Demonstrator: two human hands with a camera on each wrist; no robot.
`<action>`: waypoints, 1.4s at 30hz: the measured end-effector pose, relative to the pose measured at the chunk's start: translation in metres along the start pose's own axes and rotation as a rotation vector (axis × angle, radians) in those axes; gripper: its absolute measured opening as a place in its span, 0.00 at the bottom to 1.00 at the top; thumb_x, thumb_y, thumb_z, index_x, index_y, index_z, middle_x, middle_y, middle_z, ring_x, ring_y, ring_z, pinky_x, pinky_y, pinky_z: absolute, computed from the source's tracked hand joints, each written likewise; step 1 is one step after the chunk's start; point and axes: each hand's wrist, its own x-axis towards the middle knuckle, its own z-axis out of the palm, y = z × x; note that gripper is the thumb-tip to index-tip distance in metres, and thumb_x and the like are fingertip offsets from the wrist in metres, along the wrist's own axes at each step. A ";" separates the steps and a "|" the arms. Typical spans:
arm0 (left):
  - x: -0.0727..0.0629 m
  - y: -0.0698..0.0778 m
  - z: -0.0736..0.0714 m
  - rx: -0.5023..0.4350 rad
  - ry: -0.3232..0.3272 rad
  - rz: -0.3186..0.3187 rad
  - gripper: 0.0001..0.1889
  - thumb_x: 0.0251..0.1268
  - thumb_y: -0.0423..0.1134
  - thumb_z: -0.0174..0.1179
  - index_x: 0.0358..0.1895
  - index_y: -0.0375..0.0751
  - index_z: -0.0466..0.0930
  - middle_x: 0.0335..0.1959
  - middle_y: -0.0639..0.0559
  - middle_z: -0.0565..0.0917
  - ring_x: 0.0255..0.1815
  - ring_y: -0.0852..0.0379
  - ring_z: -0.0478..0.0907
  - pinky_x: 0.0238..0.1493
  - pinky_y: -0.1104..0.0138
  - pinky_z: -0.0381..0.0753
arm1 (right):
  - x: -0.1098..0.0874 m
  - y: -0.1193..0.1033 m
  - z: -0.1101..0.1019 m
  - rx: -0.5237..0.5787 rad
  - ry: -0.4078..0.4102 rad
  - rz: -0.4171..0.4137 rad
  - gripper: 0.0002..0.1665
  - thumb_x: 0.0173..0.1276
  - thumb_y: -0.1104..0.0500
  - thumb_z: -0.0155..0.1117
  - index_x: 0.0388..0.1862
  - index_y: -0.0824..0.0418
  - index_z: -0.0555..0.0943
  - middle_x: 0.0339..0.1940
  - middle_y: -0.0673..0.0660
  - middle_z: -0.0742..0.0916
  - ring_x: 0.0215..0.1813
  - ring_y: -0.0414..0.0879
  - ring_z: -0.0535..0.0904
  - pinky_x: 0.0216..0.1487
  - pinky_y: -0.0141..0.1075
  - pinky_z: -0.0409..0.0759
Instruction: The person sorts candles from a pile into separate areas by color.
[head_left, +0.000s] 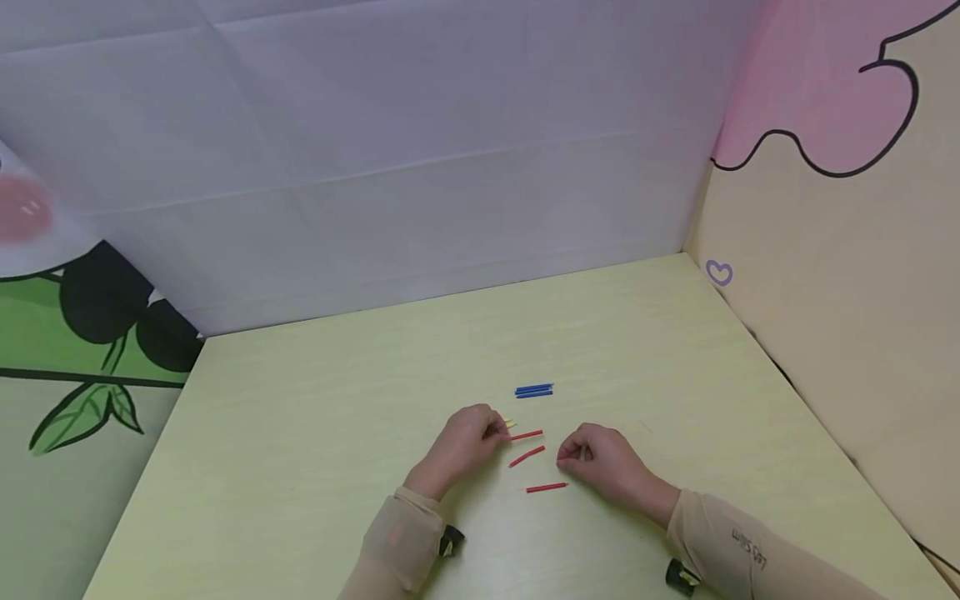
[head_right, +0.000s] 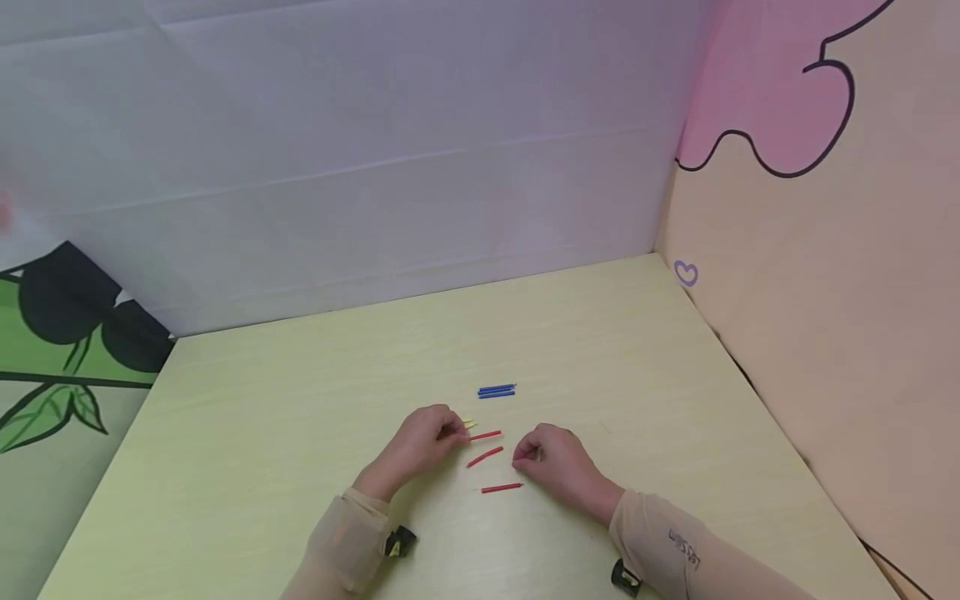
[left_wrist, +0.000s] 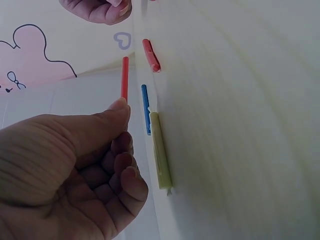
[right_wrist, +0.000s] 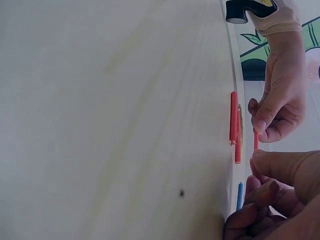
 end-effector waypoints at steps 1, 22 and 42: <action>-0.001 0.000 0.000 0.001 0.002 0.001 0.04 0.61 0.37 0.68 0.30 0.47 0.83 0.26 0.60 0.76 0.29 0.59 0.70 0.36 0.68 0.72 | 0.000 0.000 0.000 0.001 0.001 0.000 0.06 0.60 0.63 0.72 0.28 0.53 0.85 0.26 0.45 0.78 0.27 0.41 0.71 0.30 0.32 0.71; -0.020 0.003 -0.008 -0.025 0.017 0.032 0.04 0.60 0.35 0.68 0.29 0.46 0.84 0.26 0.60 0.76 0.28 0.61 0.70 0.33 0.70 0.73 | 0.008 -0.004 -0.001 0.010 -0.002 0.074 0.06 0.60 0.63 0.72 0.29 0.52 0.85 0.29 0.45 0.80 0.31 0.42 0.72 0.33 0.33 0.72; -0.031 0.014 -0.001 -0.015 -0.006 0.099 0.04 0.60 0.38 0.68 0.29 0.45 0.84 0.24 0.62 0.74 0.27 0.64 0.69 0.33 0.71 0.72 | 0.018 -0.006 -0.001 -0.013 -0.005 0.075 0.05 0.60 0.63 0.72 0.29 0.52 0.86 0.28 0.44 0.80 0.32 0.42 0.72 0.36 0.34 0.73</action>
